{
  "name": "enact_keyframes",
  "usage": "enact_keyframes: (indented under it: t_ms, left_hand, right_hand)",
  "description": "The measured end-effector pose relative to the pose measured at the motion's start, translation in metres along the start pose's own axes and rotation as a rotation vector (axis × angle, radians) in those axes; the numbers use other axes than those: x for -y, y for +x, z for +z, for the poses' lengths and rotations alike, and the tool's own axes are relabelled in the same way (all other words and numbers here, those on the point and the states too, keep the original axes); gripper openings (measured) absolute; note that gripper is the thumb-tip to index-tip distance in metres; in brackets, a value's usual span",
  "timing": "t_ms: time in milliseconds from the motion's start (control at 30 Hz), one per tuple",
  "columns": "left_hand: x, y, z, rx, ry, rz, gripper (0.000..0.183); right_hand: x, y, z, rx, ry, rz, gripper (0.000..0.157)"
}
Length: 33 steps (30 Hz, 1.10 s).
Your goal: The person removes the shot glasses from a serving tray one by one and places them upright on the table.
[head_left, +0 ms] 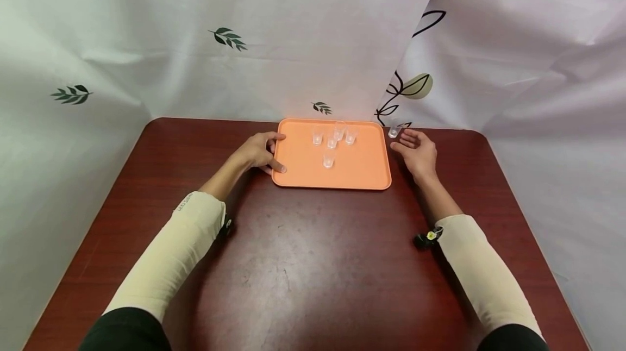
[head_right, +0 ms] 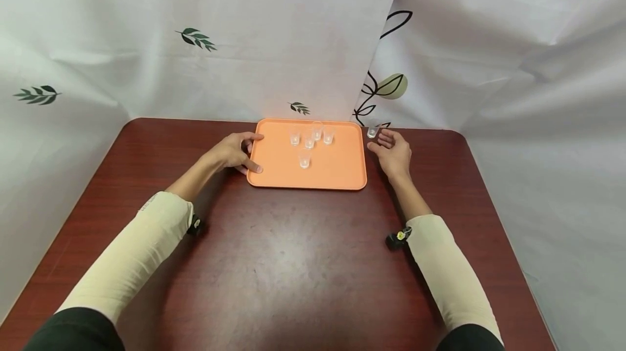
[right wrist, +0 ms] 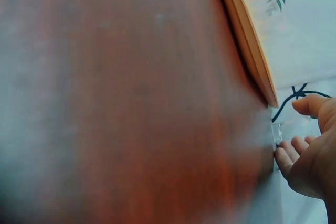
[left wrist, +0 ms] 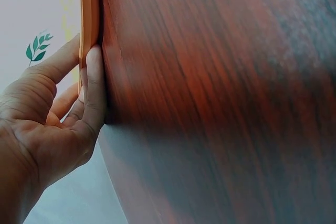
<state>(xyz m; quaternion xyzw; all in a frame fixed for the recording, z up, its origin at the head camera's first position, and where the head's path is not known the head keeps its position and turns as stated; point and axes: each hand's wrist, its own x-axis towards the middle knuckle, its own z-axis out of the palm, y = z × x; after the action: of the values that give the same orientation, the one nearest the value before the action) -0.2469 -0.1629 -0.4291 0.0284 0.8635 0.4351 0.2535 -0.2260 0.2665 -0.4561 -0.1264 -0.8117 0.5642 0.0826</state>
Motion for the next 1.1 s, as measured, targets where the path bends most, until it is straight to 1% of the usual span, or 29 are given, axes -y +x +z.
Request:
enact_keyframes:
  t_ms: [167,333,467,567,800,1100]
  left_hand:
    - [0.000,0.001,0.001,0.001,-0.001,0.001,0.103]
    - [0.001,0.002,0.001,-0.001,0.001,0.003,0.103]
    - [0.001,0.003,0.000,-0.001,0.003,0.000,0.103]
    - [0.001,0.003,0.000,0.000,-0.003,-0.003,0.104]
    - [0.001,0.003,-0.001,-0.001,-0.007,-0.003,0.105]
    - [0.001,0.003,0.000,-0.007,-0.010,-0.001,0.104]
  right_hand:
    - [-0.002,-0.009,-0.001,0.030,0.004,-0.024,0.061]
    - [-0.002,-0.019,0.000,0.042,0.021,-0.026,0.059]
    - [0.000,-0.026,0.003,0.041,0.061,-0.030,0.057]
    - [0.003,-0.034,0.007,0.052,0.108,-0.047,0.054]
    - [0.010,-0.049,0.019,0.111,0.189,-0.092,0.052]
    - [0.011,-0.062,0.036,0.193,0.204,-0.094,0.056]
